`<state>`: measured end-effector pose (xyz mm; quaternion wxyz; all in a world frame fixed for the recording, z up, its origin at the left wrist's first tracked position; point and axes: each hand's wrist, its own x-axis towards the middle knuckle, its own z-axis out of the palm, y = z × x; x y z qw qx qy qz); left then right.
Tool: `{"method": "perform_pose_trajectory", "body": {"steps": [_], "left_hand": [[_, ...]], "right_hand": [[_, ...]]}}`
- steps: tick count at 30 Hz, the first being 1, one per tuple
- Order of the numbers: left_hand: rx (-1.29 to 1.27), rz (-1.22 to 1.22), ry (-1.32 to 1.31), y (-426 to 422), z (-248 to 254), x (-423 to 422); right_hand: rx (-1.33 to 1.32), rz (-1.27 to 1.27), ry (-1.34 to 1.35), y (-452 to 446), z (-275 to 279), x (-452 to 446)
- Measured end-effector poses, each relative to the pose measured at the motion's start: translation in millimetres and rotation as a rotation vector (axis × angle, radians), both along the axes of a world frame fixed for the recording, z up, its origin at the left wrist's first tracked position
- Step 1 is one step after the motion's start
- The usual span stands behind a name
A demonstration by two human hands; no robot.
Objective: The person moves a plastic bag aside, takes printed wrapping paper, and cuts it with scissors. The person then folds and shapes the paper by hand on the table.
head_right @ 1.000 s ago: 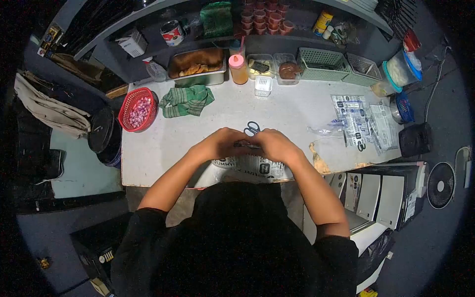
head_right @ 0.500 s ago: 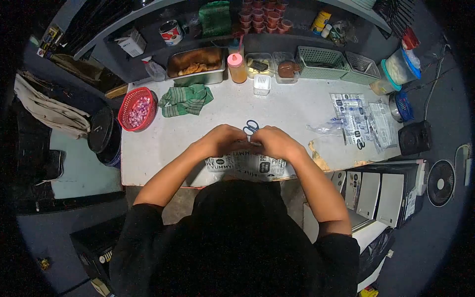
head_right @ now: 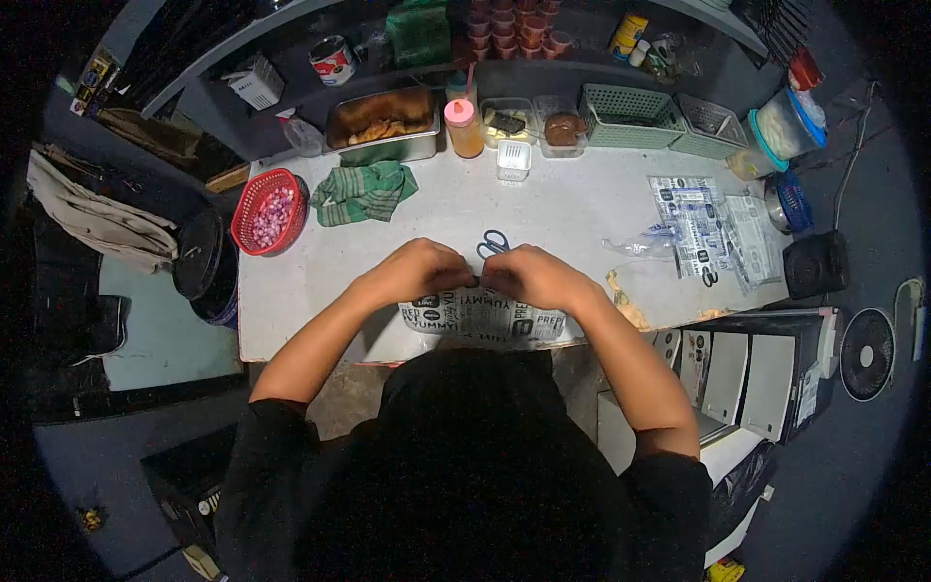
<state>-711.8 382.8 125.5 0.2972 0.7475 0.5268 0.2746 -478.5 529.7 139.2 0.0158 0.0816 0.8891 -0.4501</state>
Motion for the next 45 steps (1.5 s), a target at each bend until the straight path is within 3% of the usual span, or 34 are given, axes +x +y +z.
{"method": "perform_pose_trajectory", "body": {"steps": [11,17,27,29,30,32,33,35,36,37,38,41,44,45], "left_hand": [[-0.028,0.131,-0.034,-32.7,9.4,-56.9],[-0.104,0.136,-0.035,-39.3,22.0,-72.9],[-0.242,0.155,-0.223,-53.6,24.8,-98.2],[-0.236,0.25,-0.602,-57.5,27.4,-92.6],[-0.232,0.254,-0.602,-57.9,28.9,-93.0],[-0.15,0.268,-0.876,-58.8,32.2,-94.9],[-0.143,0.272,-0.874,-58.6,37.9,-94.5],[-0.195,0.184,-0.653,-55.4,51.6,-92.3],[-0.234,0.152,-0.548,-52.4,55.0,-89.4],[-0.232,0.156,-0.55,-47.0,63.4,-82.7],[-0.287,0.087,-0.448,-39.8,75.2,-73.3],[-0.314,-0.014,-0.34,-22.6,88.0,-52.1],[-0.245,-0.093,-0.473,-11.3,77.6,-61.4],[-0.244,-0.09,-0.47,-11.9,69.3,-72.0]], "right_hand": [[-0.007,-0.121,0.018,22.3,3.8,39.4],[-0.312,-0.262,-0.191,33.0,12.4,55.0],[-0.547,-0.333,-0.213,45.9,22.3,73.3],[-0.638,-0.299,-0.212,51.9,26.3,79.1],[-0.635,-0.294,-0.212,58.2,25.6,84.3],[-0.598,-0.319,-0.349,69.8,19.2,91.8],[-0.594,-0.313,-0.347,70.1,11.2,88.9],[-0.141,-0.334,-0.207,69.1,-4.9,84.2],[-0.139,-0.304,0.046,53.1,-2.6,66.1],[-0.327,-0.364,-0.063,30.2,26.9,44.3],[-0.274,-0.251,0.137,16.1,26.9,23.9],[-0.22,-0.035,0.239,-19.7,43.0,-30.6],[-0.21,0.08,0.08,-23.8,35.1,-57.4],[-0.348,-0.004,-0.008,-24.8,35.3,-62.3]]}}
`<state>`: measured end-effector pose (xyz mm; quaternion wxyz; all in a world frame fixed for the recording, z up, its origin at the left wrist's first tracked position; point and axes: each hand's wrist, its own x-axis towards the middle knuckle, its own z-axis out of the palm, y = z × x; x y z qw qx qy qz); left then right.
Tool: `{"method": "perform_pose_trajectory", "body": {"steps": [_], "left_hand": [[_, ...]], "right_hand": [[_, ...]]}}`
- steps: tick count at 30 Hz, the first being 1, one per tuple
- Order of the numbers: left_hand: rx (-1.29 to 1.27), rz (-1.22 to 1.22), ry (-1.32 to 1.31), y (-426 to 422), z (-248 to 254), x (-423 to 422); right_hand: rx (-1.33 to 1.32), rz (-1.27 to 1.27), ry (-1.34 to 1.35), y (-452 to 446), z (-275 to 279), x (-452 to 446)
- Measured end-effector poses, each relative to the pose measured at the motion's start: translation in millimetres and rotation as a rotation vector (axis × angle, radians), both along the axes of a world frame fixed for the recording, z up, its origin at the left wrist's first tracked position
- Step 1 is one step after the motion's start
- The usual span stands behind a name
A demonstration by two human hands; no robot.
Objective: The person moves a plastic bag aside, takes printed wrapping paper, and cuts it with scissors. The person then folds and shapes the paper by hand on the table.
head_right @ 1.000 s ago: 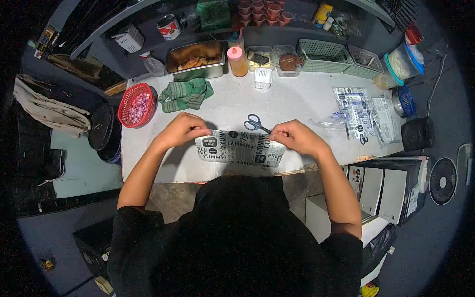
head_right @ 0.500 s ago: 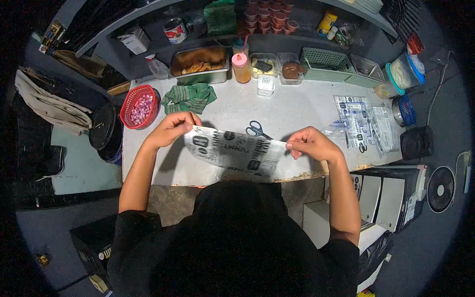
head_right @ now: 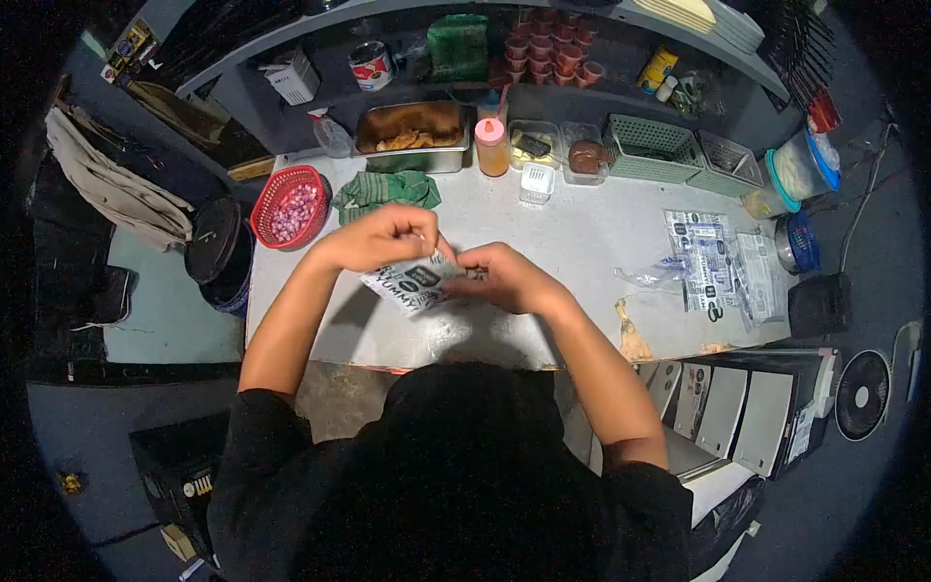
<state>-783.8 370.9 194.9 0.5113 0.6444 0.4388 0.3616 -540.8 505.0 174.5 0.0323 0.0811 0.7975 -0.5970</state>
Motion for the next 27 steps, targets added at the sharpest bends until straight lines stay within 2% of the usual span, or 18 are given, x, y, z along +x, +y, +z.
{"method": "perform_pose_trajectory", "body": {"steps": [1,2,3,4,6,9,12,13,14,15,16,17,18,20,21,23,24,27], "left_hand": [[-0.127,0.137,-0.112,-3.0,-9.7,-13.4],[-0.254,0.273,-0.224,-5.9,-21.1,-23.4],[-0.227,0.102,-0.79,-12.9,-34.6,-25.4],[-0.183,0.023,-1.031,-20.8,-51.7,-21.5],[-0.166,0.342,-1.308,-37.9,-86.5,17.5],[-0.264,0.578,-1.138,-33.0,-143.6,59.7],[-0.361,0.957,-0.999,-14.4,-187.9,87.5],[-0.365,0.962,-1.009,-13.4,-207.9,87.3],[-0.353,1.067,-0.949,-13.7,-236.2,84.7],[-0.339,1.169,-0.884,-15.2,-255.8,81.9],[-0.336,1.173,-0.889,-20.4,-266.3,77.3],[-0.367,1.194,-0.766,-27.8,-273.9,69.9],[-0.398,1.21,-0.641,-32.8,-272.4,64.2],[-0.409,1.216,-0.599,-36.8,-268.6,60.2],[-0.346,1.194,-0.492,-36.8,-265.8,59.4],[-0.266,1.153,-0.312,-37.8,-266.2,56.3],[-0.266,1.17,-0.309,-38.6,-269.4,55.9],[-0.195,1.185,-0.061,-37.9,-275.4,58.5]], "right_hand": [[-0.138,-0.067,-0.102,0.2,-0.7,-3.5],[-0.14,-0.065,-0.1,1.7,-7.3,-4.5],[-0.322,-0.16,-0.01,2.7,-17.1,-4.7],[-0.505,-0.256,0.084,5.3,-24.4,-5.3],[-0.441,-0.331,0.086,13.3,-26.9,-11.6],[-0.467,-0.585,0.067,21.5,-71.7,-23.1],[-0.396,-0.595,-0.009,30.3,-114.3,-32.9],[-0.297,-0.607,-0.078,32.9,-117.1,-32.3],[-0.295,-0.6,-0.087,35.6,-124.8,-30.5],[-0.008,-0.626,-0.14,42.5,-140.3,-25.8],[0.283,-0.642,-0.187,50.9,-156.1,-20.6],[0.472,-0.588,-0.203,57.6,-171.3,-12.4],[0.474,-0.587,-0.202,58.0,-177.9,-6.3],[0.645,-0.491,-0.311,51.0,-183.0,3.0],[0.675,-0.476,-0.364,45.9,-179.6,3.8],[0.695,-0.503,-0.336,38.4,-181.7,0.7],[0.715,-0.538,-0.31,36.0,-184.3,-1.9],[0.769,-0.429,-0.183,34.3,-181.2,-0.5]]}}
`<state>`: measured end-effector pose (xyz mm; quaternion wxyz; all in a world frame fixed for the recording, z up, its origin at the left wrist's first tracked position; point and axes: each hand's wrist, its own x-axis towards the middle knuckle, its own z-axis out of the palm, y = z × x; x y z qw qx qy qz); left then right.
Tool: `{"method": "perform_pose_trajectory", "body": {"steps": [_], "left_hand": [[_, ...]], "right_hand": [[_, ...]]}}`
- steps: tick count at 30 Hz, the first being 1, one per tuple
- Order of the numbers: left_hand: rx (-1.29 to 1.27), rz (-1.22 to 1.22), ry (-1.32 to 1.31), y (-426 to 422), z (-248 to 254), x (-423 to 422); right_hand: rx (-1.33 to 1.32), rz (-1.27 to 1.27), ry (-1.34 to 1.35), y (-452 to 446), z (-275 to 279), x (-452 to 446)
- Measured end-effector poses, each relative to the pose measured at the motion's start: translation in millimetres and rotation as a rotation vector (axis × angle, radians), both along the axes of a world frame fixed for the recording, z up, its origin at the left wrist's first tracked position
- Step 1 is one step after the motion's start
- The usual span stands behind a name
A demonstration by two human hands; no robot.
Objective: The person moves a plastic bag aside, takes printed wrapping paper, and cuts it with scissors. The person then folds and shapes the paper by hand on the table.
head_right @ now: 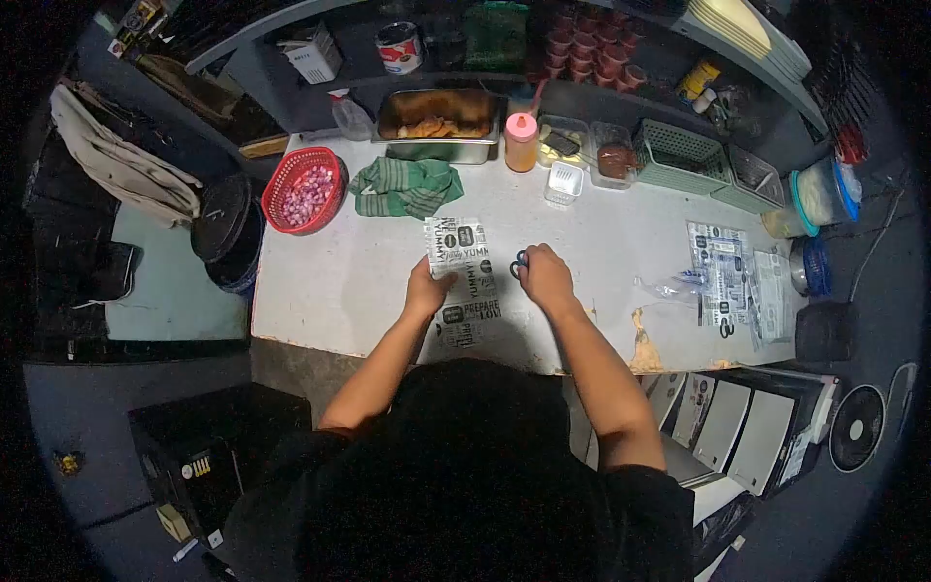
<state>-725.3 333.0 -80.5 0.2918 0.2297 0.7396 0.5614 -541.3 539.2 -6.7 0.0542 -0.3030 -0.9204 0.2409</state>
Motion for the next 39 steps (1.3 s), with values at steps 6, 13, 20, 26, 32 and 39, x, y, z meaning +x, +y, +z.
{"method": "perform_pose_trajectory", "body": {"steps": [6,13,20,26,32,39], "left_hand": [[0.361,0.007,-0.441,-12.5,23.9,-12.4],[0.528,0.07,-0.704,-13.2,51.1,-30.2],[0.814,0.108,-0.902,-4.0,85.2,-36.1],[0.815,0.218,-0.996,11.9,99.9,-25.2],[0.854,0.225,-0.986,15.0,125.1,-24.4],[1.004,0.191,-0.875,11.4,162.2,-30.7]], "right_hand": [[-0.672,0.365,-0.063,-21.2,127.9,50.0],[-0.816,0.4,-0.033,-76.5,176.6,131.2],[-1.326,-0.029,-0.017,-86.7,132.4,211.3],[-1.378,-0.1,0.172,-102.1,132.8,206.9],[-1.424,-0.172,0.262,-106.3,141.3,200.3],[-1.385,-0.112,0.381,-122.3,124.4,185.0]]}}
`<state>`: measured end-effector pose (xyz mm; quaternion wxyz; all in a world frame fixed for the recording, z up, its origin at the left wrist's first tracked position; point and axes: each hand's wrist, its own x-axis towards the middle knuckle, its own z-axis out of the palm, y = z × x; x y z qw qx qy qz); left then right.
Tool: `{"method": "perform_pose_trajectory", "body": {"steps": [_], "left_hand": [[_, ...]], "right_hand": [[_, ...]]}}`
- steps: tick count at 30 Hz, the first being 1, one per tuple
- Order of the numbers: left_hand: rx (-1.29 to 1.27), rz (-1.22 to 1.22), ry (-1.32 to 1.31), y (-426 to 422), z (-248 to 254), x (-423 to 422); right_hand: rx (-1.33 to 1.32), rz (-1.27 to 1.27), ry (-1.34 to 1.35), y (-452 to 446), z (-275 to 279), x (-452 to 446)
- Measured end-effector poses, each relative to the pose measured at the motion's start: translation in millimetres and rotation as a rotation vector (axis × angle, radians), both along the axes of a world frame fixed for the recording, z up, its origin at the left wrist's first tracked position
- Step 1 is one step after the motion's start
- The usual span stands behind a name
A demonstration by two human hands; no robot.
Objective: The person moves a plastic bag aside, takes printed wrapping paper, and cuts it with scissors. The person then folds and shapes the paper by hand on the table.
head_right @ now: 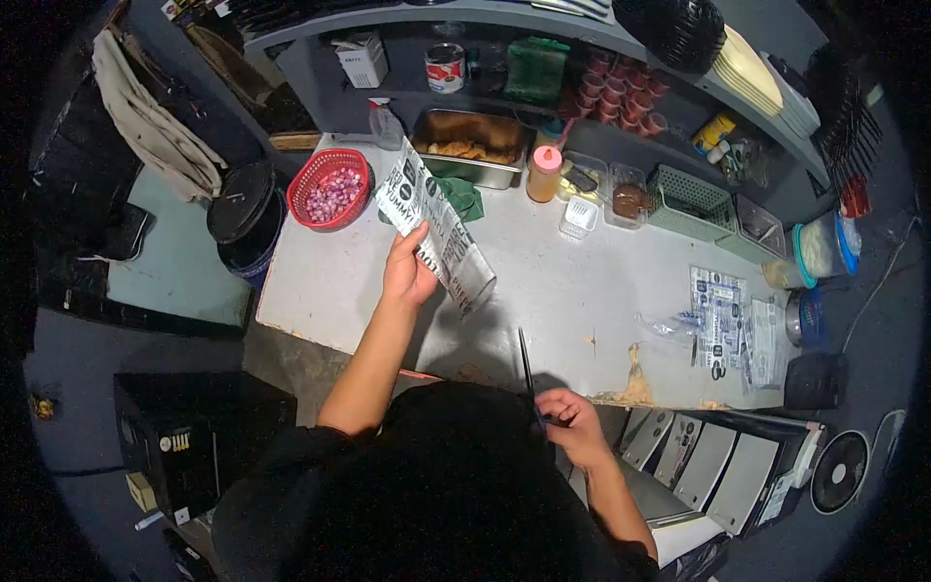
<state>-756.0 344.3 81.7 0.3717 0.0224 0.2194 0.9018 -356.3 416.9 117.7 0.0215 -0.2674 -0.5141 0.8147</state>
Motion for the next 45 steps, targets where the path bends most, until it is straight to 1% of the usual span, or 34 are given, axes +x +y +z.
{"method": "perform_pose_trajectory", "body": {"steps": [2,3,5,8,9,11,14,17,20,23,27,32,37,45], "left_hand": [[0.014,0.014,0.048,-0.5,6.3,-1.6],[0.02,0.021,0.05,-1.1,8.7,-1.8],[0.027,0.024,0.059,-5.1,13.1,-1.7],[0.023,0.047,0.062,-9.3,22.7,-1.0],[0.027,0.052,0.064,-9.9,25.6,-0.5],[0.028,0.075,0.059,-10.8,30.5,0.0],[0.036,0.089,0.079,-12.5,35.4,0.8],[0.03,0.087,0.082,-14.0,37.6,1.4],[0.04,0.084,0.071,-13.9,39.0,3.8],[0.056,0.079,0.031,-14.8,39.6,2.9],[0.078,0.047,0.062,-11.5,42.5,3.5],[0.077,0.008,0.1,-6.2,42.9,11.4],[0.109,-0.02,0.115,-1.5,48.2,14.5],[0.171,-0.048,0.112,-0.6,55.1,17.0]], "right_hand": [[0.052,-0.11,0.078,-1.0,-0.8,-9.5],[0.058,-0.103,0.081,-0.5,6.0,-15.1],[-0.183,-0.207,0.176,2.3,28.5,-28.1],[-0.245,-0.161,0.228,2.0,54.0,-45.3],[-0.242,-0.156,0.231,2.5,55.4,-50.0],[-0.33,-0.022,0.405,3.0,56.9,-57.4],[-0.386,-0.003,0.425,1.6,58.9,-62.7],[-0.362,0.028,0.356,1.7,73.6,-68.9],[-0.311,0.002,0.339,5.3,75.0,-70.5],[-0.331,-0.015,0.343,7.6,75.5,-68.3],[-0.332,-0.029,0.359,6.9,82.7,-71.8],[-0.23,-0.066,0.317,6.6,91.9,-83.6],[-0.243,-0.102,0.331,4.9,100.5,-86.3],[-0.214,-0.091,0.333,1.4,105.1,-91.7]]}}
